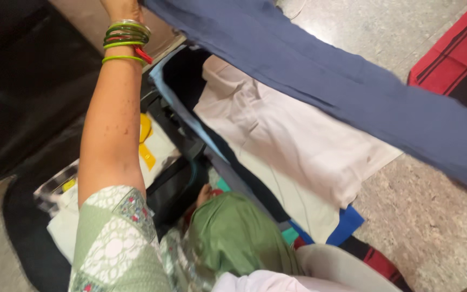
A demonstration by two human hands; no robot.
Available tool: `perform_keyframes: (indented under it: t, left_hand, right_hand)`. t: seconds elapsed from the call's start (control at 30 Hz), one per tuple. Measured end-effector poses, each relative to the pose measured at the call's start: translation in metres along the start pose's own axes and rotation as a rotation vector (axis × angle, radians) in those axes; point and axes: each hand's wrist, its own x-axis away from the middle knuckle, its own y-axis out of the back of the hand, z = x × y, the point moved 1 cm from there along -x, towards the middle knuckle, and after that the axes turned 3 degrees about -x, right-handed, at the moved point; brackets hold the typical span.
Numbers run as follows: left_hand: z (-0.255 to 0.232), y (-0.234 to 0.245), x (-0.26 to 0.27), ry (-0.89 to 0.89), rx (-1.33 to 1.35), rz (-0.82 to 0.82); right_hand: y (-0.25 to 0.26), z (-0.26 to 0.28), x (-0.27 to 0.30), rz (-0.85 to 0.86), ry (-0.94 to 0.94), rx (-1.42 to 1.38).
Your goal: The person folds a pair of blue trousers and places them into a suitcase, then unfolds and refolds a white polo shirt with a yellow collar.
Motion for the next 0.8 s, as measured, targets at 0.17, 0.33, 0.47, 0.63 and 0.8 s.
perform_keyframes:
  t: [0.17,0.33,0.47,0.63,0.8]
  left_hand:
    - [0.088,-0.023,0.016,-0.204,-0.284,0.223]
    - [0.128,-0.05,0.145,0.312,-0.523,0.198]
    - [0.086,-0.088,0.204,0.071,-0.776,0.548]
    - [-0.036,-0.155,0.269,-0.064,-0.657,0.806]
    - [-0.146,-0.23,0.334,-0.229,-0.652,1.172]
  right_hand:
    - [0.002,-0.023,-0.01,-0.088,-0.044,0.038]
    - [0.071,-0.11,-0.02,-0.238,-0.17,0.083]
    - [0.1,-0.144,-0.01,-0.32,-0.265,-0.004]
    - [0.084,-0.141,-0.011,-0.437,-0.171,-0.211]
    - [0.1,-0.125,-0.01,-0.308,0.076,-0.145]
